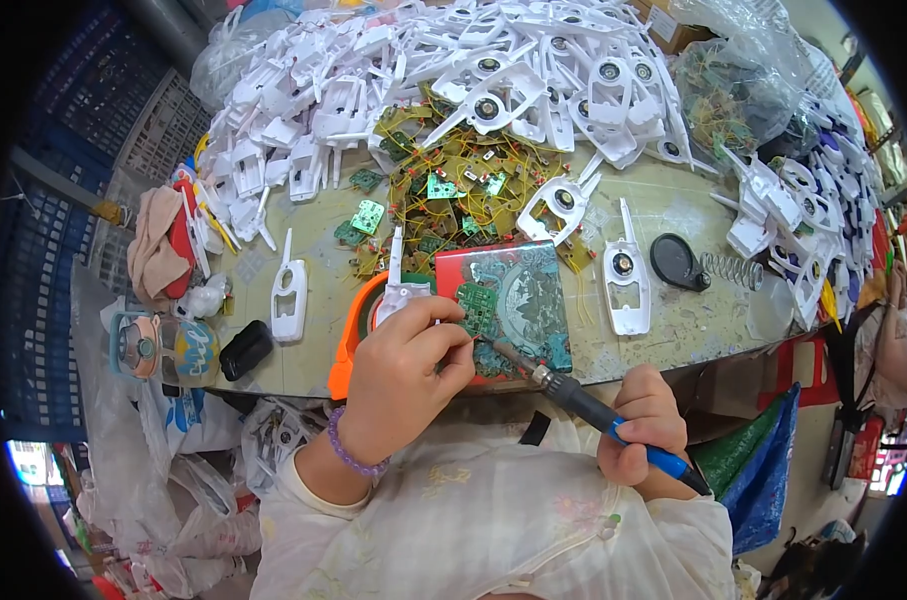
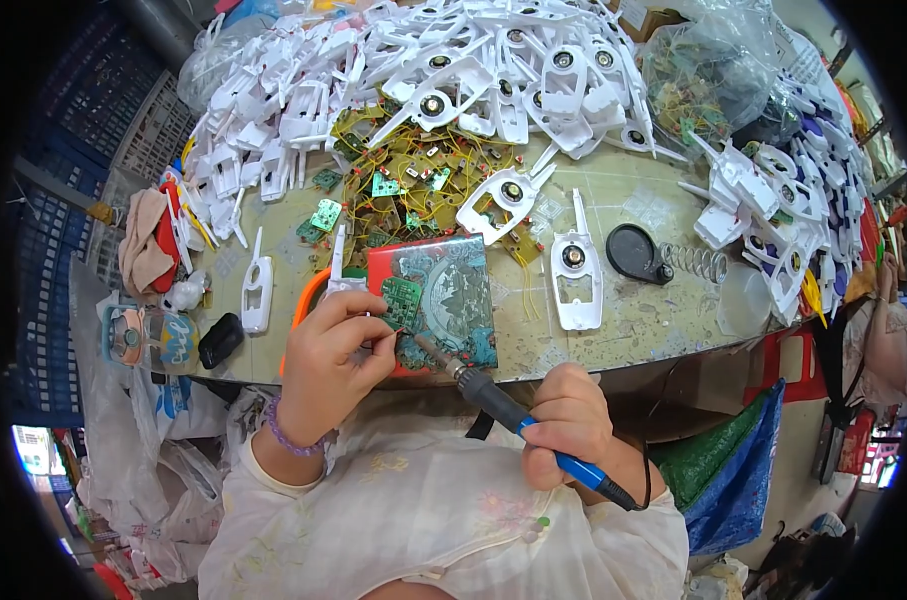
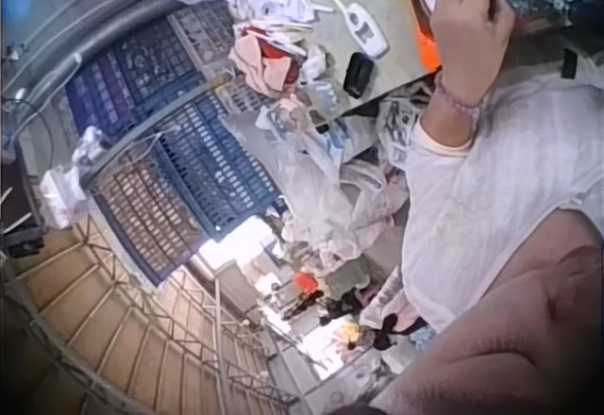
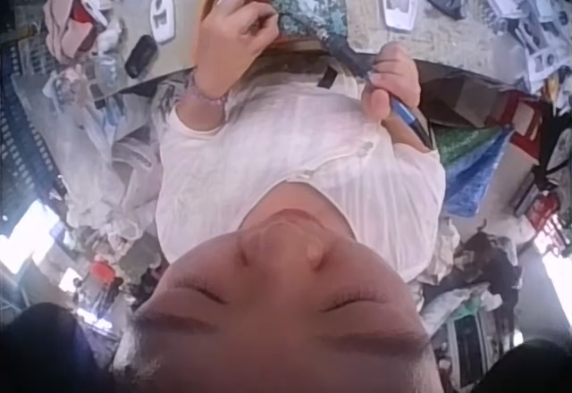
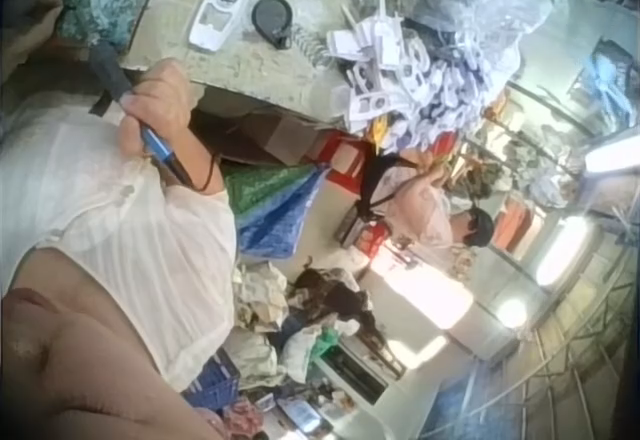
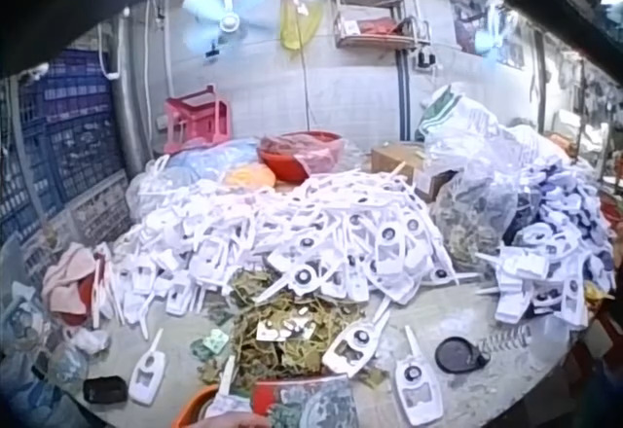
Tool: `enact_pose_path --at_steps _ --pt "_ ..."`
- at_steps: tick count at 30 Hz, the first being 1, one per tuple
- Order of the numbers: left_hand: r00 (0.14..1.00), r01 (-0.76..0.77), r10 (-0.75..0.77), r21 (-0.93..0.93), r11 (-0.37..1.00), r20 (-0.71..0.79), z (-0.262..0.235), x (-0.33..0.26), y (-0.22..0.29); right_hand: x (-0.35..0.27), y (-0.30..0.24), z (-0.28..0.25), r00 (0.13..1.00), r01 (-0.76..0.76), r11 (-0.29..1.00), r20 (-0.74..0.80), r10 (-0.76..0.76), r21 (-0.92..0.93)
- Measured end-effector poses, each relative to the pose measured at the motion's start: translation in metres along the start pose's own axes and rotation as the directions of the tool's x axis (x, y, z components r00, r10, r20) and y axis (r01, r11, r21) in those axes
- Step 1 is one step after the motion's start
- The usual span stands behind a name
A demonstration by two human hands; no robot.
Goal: Assembling and soldering electronic components into plastic housings for toy walkie-talkies.
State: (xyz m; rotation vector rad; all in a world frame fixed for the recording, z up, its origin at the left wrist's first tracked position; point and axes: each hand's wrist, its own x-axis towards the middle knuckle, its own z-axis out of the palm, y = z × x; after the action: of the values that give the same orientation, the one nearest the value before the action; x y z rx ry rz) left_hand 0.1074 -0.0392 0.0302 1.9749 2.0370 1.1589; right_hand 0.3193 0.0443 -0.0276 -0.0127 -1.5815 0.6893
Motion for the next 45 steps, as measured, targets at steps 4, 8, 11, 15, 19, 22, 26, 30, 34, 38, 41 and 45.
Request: enact_pose_path --at_steps 4,8,11,15,19,22,26,30,34,38,41,45 --pt "1.000 0.001 -0.001 -0.004 1.000 0.000 0.000 -0.001 -0.001 0.004 -0.002 -0.013 0.986 -0.007 1.000 0.169 0.005 0.011" --pt "1.000 -0.004 0.004 0.003 1.000 0.002 0.000 0.000 0.000 0.005 -0.002 -0.010 0.983 -0.019 1.000 0.181 0.016 0.010" --pt "1.000 0.003 -0.003 -0.002 1.000 0.004 0.001 0.001 0.000 -0.001 0.003 0.000 1.000 -0.020 1.000 -0.011 0.020 0.006" --pt "1.000 -0.008 0.008 0.003 1.000 0.001 0.001 0.001 -0.001 -0.005 0.005 0.001 0.999 0.010 1.000 -0.044 -0.009 0.017" --pt "1.000 0.006 -0.006 -0.002 1.000 0.011 -0.002 0.001 0.000 -0.006 0.001 -0.010 0.995 0.036 0.999 0.095 -0.036 0.004" --pt "1.000 0.011 -0.011 -0.004 1.000 0.021 -0.001 0.000 0.000 -0.007 0.000 -0.012 0.986 0.064 0.998 0.154 -0.062 -0.005" --pt "1.000 -0.003 0.003 -0.003 1.000 0.000 0.000 -0.001 0.000 -0.006 -0.001 -0.011 0.990 0.071 0.997 0.123 -0.068 -0.019" --pt "1.000 -0.007 0.007 0.002 1.000 0.003 0.000 0.000 0.001 -0.006 0.001 -0.008 0.997 0.066 0.997 0.032 -0.064 -0.046" --pt "1.000 -0.008 0.008 0.009 1.000 0.006 0.000 0.001 0.002 -0.009 0.002 -0.015 0.993 -0.048 0.999 -0.108 0.045 -0.022" --pt "1.000 -0.025 0.025 -0.002 1.000 0.015 -0.001 0.004 0.001 0.003 -0.008 -0.045 0.910 -0.230 0.970 -0.371 0.185 -0.079" --pt "1.000 0.013 -0.013 0.004 1.000 0.015 0.000 0.004 0.004 0.018 -0.008 -0.086 0.827 -0.158 0.960 -0.562 0.001 -0.230" --pt "0.999 0.031 -0.031 -0.023 0.999 0.008 -0.004 0.002 0.007 0.026 -0.033 -0.162 0.742 -0.249 0.815 -0.644 -0.186 -0.523"
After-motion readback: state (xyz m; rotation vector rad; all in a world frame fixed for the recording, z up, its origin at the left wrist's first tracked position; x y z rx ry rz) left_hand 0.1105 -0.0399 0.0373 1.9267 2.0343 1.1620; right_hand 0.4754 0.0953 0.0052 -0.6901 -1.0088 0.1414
